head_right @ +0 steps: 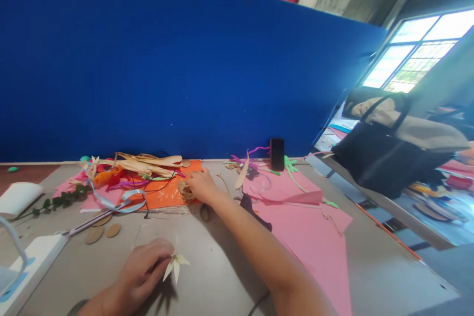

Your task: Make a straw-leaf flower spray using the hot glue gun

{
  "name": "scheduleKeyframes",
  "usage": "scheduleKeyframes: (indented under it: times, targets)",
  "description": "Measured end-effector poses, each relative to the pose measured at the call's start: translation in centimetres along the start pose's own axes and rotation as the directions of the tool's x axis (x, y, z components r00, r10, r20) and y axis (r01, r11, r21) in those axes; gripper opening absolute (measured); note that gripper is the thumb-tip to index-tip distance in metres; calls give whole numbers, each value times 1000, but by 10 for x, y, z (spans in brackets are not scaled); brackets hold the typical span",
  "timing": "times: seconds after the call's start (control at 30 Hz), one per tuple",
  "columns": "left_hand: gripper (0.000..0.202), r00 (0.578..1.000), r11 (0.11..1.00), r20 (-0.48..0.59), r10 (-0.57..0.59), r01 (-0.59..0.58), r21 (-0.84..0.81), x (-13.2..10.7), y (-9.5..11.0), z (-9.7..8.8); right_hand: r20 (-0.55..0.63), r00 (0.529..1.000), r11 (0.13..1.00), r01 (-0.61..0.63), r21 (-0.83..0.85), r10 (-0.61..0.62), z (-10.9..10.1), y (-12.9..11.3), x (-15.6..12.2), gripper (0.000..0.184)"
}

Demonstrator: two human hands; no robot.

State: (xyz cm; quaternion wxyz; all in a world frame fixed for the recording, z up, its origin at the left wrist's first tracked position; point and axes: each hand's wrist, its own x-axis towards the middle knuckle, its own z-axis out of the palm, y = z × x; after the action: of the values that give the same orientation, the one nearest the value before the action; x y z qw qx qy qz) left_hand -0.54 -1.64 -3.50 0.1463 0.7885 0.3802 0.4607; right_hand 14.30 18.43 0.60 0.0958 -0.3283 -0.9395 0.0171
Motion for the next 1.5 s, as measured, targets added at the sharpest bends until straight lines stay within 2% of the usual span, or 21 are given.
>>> scheduleKeyframes:
  times: [0.07, 0.1, 0.13, 0.2, 0.27, 0.33, 0.4, 0.47, 0.6, 0.73, 0.83, 0.97, 1.07, 1.2, 1.27, 1.33, 1.5]
  targets:
    - [15, 989, 995, -115, -90, 85, -48, 2, -4, 0, 29, 999, 999, 18, -27, -17, 4, 0, 10, 18]
    - [14, 970, 986, -178, -164, 153, -73, 3, -6, 0, 37, 999, 999, 20, -37, -19, 6, 0, 14, 18]
    - [11, 942, 968, -224, -249, 231, -101, 3, -9, 1, 40, 999, 999, 19, -43, -17, 7, 0, 16, 17]
    - [11, 861, 905, -285, -422, 384, -182, 4, -15, 2, 29, 1000, 999, 2, -44, -1, 8, 1, 18, 15]
    - [15, 787, 819, -257, -561, 483, -310, 3, -20, 4, 3, 999, 999, -33, -30, 33, 6, 2, 15, 15]
    - [21, 729, 732, -205, -653, 537, -419, 2, -22, 7, -24, 997, 997, -72, -9, 72, 3, 4, 8, 16]
    - [25, 699, 673, -163, -697, 558, -486, 1, -24, 11, -34, 996, 996, -84, 14, 84, 1, 5, 2, 16]
    - [26, 690, 650, -144, -709, 561, -513, 0, -24, 14, -29, 998, 997, -62, 37, 63, 0, 5, -1, 14]
    - [22, 716, 696, -175, -676, 541, -473, -2, -26, 15, -32, 999, 994, -1, 111, 4, 4, 2, 5, 11]
    - [15, 766, 767, -205, -609, 504, -397, -2, -26, 12, -116, 993, 970, 22, 242, 6, 6, -4, 10, 28]
    - [13, 776, 776, -214, -593, 479, -410, -2, -24, 11, -207, 976, 930, 21, 367, 60, 1, -7, 7, 31]
    - [13, 797, 795, -220, -562, 446, -412, 0, -20, 10, -298, 935, 851, -9, 526, 194, -8, -16, -10, 13]
    - [15, 830, 838, -230, -509, 416, -354, 3, -14, 5, -300, 901, 750, -42, 660, 314, -11, -32, -32, 14]
    - [19, 871, 892, -251, -422, 349, -288, 7, -8, -2, -231, 895, 601, -51, 798, 382, -13, -63, -69, 20]
    - [21, 885, 904, -248, -393, 323, -280, 7, -7, -4, -137, 872, 348, -40, 937, 469, -15, -76, -84, 19]
    - [19, 894, 916, -254, -369, 304, -261, 6, -7, -5, -84, 857, 227, -39, 973, 508, -17, -86, -94, 19]
    - [10, 926, 969, -293, -238, 206, -135, 3, -7, -7, -66, 853, 143, -10, 990, 517, -24, -95, -101, 15]
